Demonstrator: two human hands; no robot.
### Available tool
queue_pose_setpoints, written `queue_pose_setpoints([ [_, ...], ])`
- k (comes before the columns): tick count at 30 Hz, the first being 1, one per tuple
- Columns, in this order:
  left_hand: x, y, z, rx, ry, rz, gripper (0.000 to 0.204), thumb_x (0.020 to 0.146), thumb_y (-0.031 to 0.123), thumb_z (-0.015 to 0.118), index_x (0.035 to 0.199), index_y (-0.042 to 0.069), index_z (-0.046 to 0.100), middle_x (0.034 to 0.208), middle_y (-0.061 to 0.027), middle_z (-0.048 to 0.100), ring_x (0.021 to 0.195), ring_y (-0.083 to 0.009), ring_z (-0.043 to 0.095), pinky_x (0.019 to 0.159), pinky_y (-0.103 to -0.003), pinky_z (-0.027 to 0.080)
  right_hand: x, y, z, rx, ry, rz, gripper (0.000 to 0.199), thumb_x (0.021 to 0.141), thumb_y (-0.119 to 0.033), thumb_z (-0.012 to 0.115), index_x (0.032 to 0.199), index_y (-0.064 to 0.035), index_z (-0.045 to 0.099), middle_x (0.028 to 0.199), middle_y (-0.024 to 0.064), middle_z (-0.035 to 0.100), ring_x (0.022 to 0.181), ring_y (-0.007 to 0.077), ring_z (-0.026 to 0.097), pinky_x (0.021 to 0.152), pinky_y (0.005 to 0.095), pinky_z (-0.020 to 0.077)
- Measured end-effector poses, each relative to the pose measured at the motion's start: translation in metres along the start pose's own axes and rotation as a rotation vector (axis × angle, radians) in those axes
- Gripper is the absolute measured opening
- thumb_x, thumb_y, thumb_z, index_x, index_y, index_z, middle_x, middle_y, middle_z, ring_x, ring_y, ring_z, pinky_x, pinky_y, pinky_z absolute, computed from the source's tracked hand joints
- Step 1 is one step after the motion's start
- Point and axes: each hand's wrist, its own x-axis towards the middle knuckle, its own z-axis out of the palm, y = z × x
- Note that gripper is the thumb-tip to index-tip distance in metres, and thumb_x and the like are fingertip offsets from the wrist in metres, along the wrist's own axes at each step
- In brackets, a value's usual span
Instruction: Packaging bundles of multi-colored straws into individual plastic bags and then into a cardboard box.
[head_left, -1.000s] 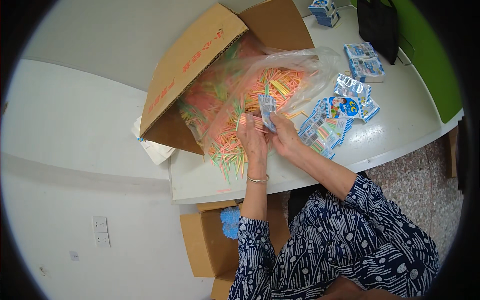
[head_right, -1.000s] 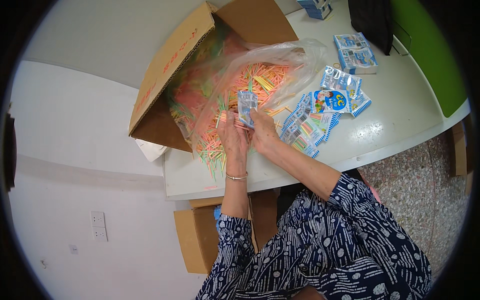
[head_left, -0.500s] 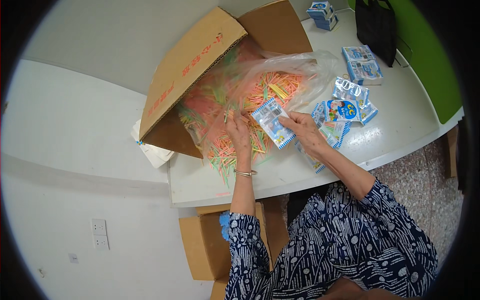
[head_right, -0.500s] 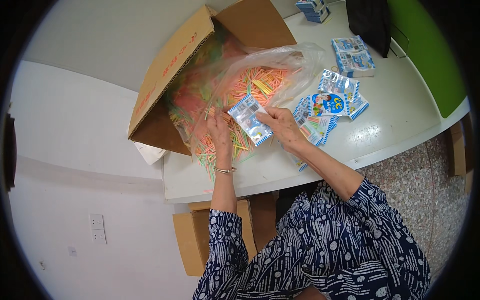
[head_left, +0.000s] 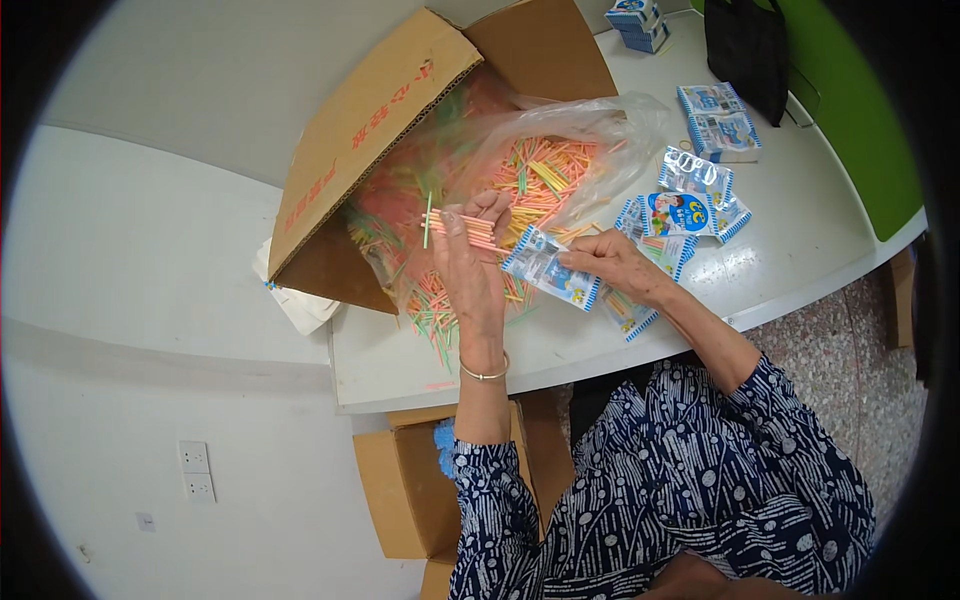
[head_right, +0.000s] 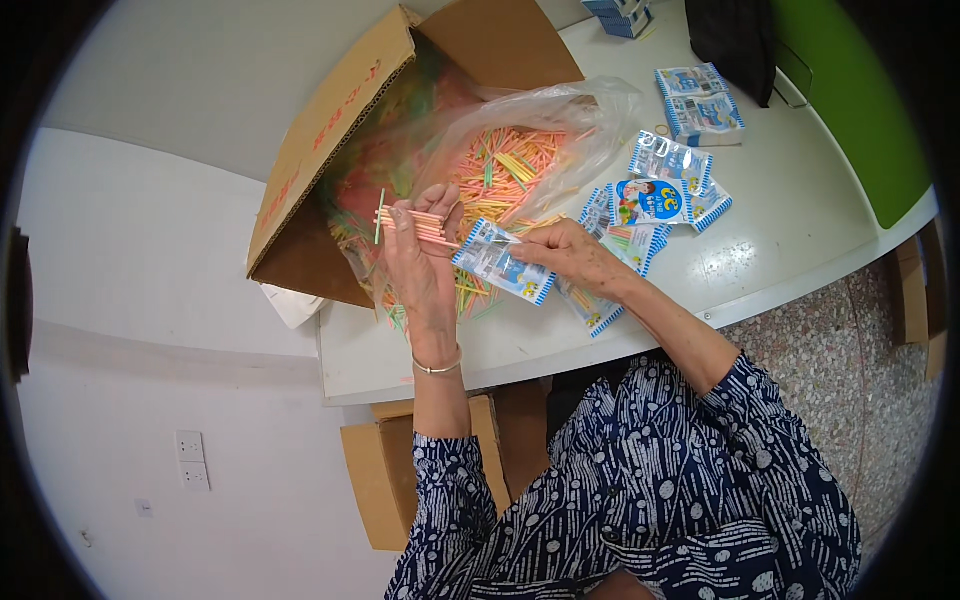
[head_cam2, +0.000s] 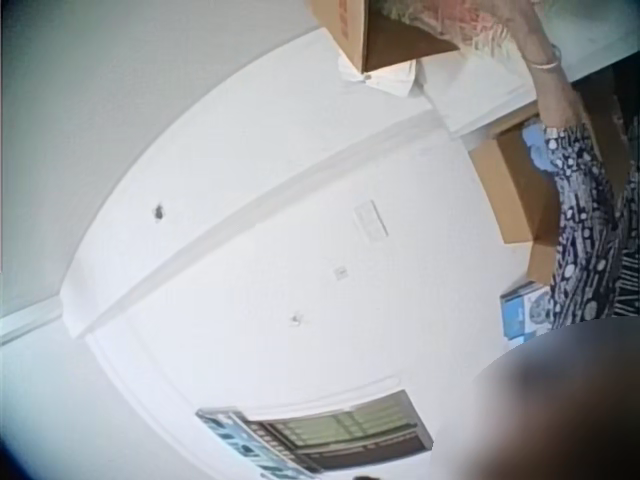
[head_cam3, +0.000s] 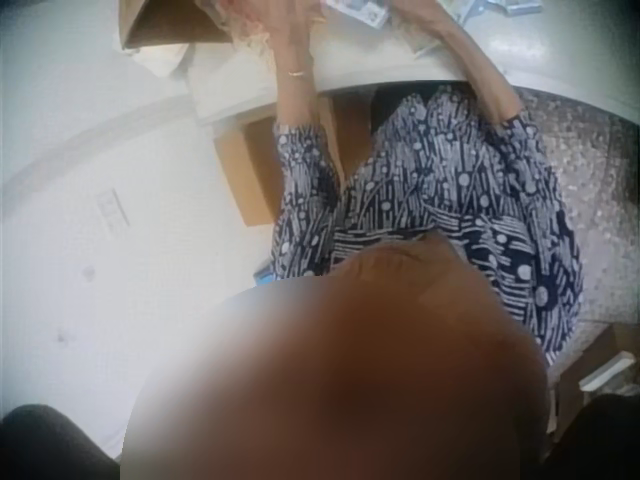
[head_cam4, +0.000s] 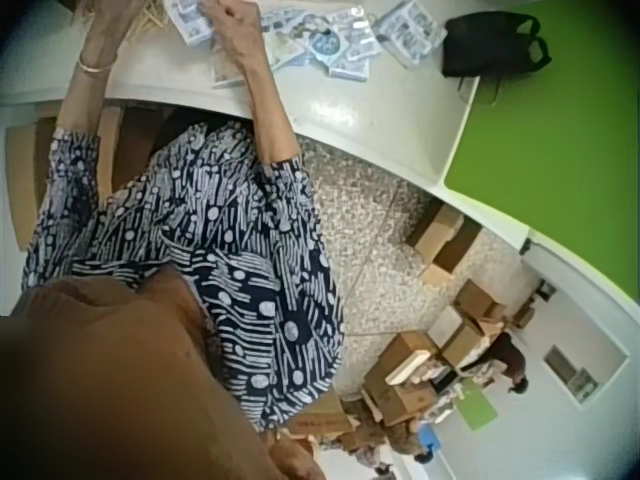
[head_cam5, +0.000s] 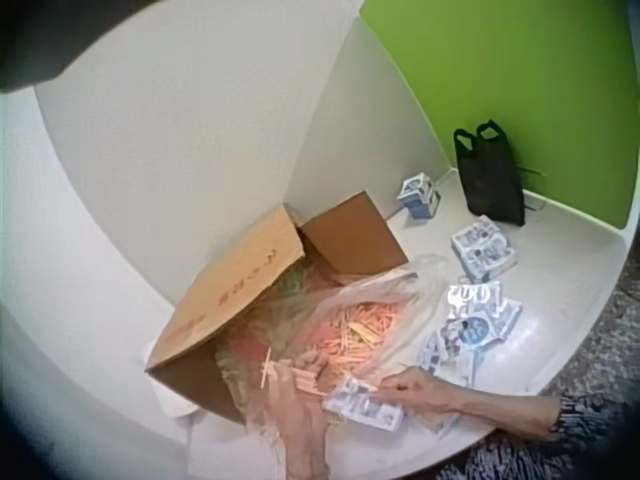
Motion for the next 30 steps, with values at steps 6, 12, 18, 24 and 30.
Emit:
queue_pose_setpoints([
  [6,-0.013,-0.003,0.012,0.110,-0.011,-0.050,0.031,0.101,0.029,0.039,0.104,-0.001,0.045,0.107,-0.0213,0.059,0.103,-0.0275,0.060,0.091,-0.038,0.049,-0.003,0.003,-0.002,0.027,-0.025,0.015,0.032,0.093,-0.029,0.057,0.081,-0.0008,0.066,0.066,-0.0054,0.053,0.063,0.0010,0.042,0.054,0.0208,0.0339],
  [12,-0.029,-0.007,0.011,0.228,-0.074,-0.081,0.032,0.101,0.028,0.039,0.105,-0.002,0.050,0.108,-0.0152,0.061,0.096,-0.0178,0.060,0.083,-0.030,0.049,-0.003,0.005,-0.003,0.052,-0.022,-0.044,0.030,0.093,-0.027,0.057,0.083,-0.0001,0.066,0.067,-0.0058,0.052,0.065,0.0014,0.043,0.056,0.0206,0.0350],
  [18,-0.038,-0.006,0.005,0.318,-0.134,-0.241,0.037,0.101,0.028,0.040,0.115,-0.002,0.055,0.109,-0.0090,0.061,0.094,-0.0107,0.057,0.081,-0.025,0.046,0.000,0.014,-0.003,0.054,0.005,-0.103,0.029,0.094,-0.025,0.057,0.083,0.0009,0.065,0.068,-0.0052,0.051,0.067,0.0019,0.043,0.059,0.0210,0.0361],
  [24,-0.029,-0.007,-0.009,0.301,-0.008,-0.127,0.036,0.100,0.027,0.044,0.118,-0.002,0.054,0.107,-0.0050,0.059,0.096,-0.0088,0.053,0.082,-0.021,0.042,0.004,0.010,-0.002,0.025,0.024,-0.120,0.028,0.093,-0.024,0.057,0.082,0.0014,0.065,0.070,-0.0042,0.051,0.068,0.0022,0.043,0.059,0.0211,0.0362],
  [30,-0.022,-0.010,-0.017,0.467,-0.112,-0.135,0.031,0.095,0.017,0.055,0.117,-0.003,0.053,0.107,-0.0060,0.059,0.099,-0.0101,0.054,0.086,-0.023,0.043,0.010,0.017,-0.004,0.060,0.036,-0.065,0.026,0.093,-0.023,0.058,0.092,0.0021,0.066,0.077,-0.0022,0.058,0.073,0.0033,0.049,0.064,0.0214,0.0400],
])
